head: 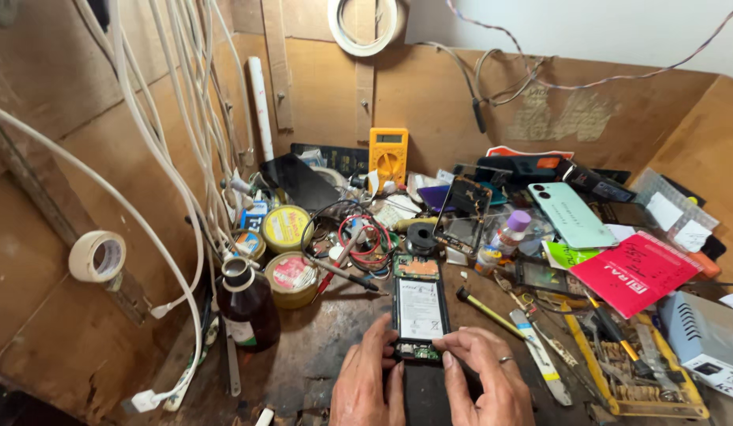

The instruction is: The person disassembles a mobile phone by prying off the back cover, then disconnects internal components and uses multimeter probes to check points on the circuit board.

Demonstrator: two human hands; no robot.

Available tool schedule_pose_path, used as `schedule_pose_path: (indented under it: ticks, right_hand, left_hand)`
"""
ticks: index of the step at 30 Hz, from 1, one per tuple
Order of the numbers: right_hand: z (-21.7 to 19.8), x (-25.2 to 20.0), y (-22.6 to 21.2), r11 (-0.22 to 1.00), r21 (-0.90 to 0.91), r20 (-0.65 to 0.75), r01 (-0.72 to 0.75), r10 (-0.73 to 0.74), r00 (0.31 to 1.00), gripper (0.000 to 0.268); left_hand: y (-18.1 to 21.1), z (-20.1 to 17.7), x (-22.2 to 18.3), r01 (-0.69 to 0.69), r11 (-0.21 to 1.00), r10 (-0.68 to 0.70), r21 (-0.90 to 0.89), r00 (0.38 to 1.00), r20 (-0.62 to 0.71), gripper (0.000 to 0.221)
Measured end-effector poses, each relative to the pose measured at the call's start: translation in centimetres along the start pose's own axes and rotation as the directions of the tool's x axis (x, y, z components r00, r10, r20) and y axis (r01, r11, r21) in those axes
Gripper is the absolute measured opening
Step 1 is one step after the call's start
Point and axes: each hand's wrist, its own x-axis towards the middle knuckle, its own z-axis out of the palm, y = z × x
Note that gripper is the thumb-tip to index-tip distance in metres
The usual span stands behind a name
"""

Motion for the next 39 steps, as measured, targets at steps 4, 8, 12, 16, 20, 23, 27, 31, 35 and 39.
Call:
schedule_pose_path:
  ticks: [4,8,12,16,20,23,27,31,35,39]
  right_hand:
    - [0.3,-0.4,1.1,0.991,0.087,-0.068,-0.102,0.108,0.992,0.023]
    - [0.4,-0.4,2.6,0.993,0.037,-0.090,-0.109,0.112,0.990,0.026]
    - [0.5,-0.5,3.4,0.991,-0.005,-0.094,-0.136,0.135,0.986,0.024]
    - [0.9,-0.4,4.0,0.977,0.080,-0.104,-0.197,0.205,0.973,0.021]
    - [0.6,-0.3,4.5,0.975,-0.020,-0.094,-0.222,0.219,0.971,0.022]
    - [0.7,-0.3,4.8,0.969,-0.113,-0.129,-0.221,0.206,0.970,0.020]
    - [1.3,-0.6,6.7,0.983,-0.145,-0.192,-0.116,0.087,0.977,0.017]
    - [1.8,-1.1,9.0,0.987,-0.123,-0.165,-0.101,0.081,0.983,0.016]
    - [2.3,-1.3,10.6,0.979,-0.122,-0.148,-0.163,0.145,0.978,0.018]
    - [2.2,-1.3,10.9,0.973,-0.157,-0.125,-0.170,0.151,0.981,0.017]
  left_hand:
    - [-0.7,0.5,0.1,-0.023,1.000,0.023,-0.002,0.998,-0.060,0.066]
    - [-0.6,0.3,1.5,-0.048,0.998,0.043,-0.050,0.994,-0.099,0.056]
    - [2.3,-1.2,4.2,-0.173,0.984,0.176,0.041,0.978,-0.109,0.041]
    - [6.5,-2.1,7.5,-0.083,0.996,0.084,0.036,0.995,-0.047,0.032]
    - [7.7,-0.4,11.9,-0.057,0.994,0.057,0.094,0.998,0.006,0.026]
    - [6.6,2.0,15.9,-0.099,0.990,0.099,0.101,0.995,-0.002,0.021]
    - [4.7,5.2,20.2,-0.027,0.976,0.032,0.214,0.999,-0.020,0.016]
    - [4.2,7.0,22.0,-0.027,0.969,0.031,0.244,0.999,-0.012,0.017]
    - [5.0,7.6,23.0,0.065,0.966,-0.073,0.252,0.997,0.020,0.022]
    - [5.4,8.1,23.8,0.108,0.943,-0.134,0.316,0.989,0.061,0.019]
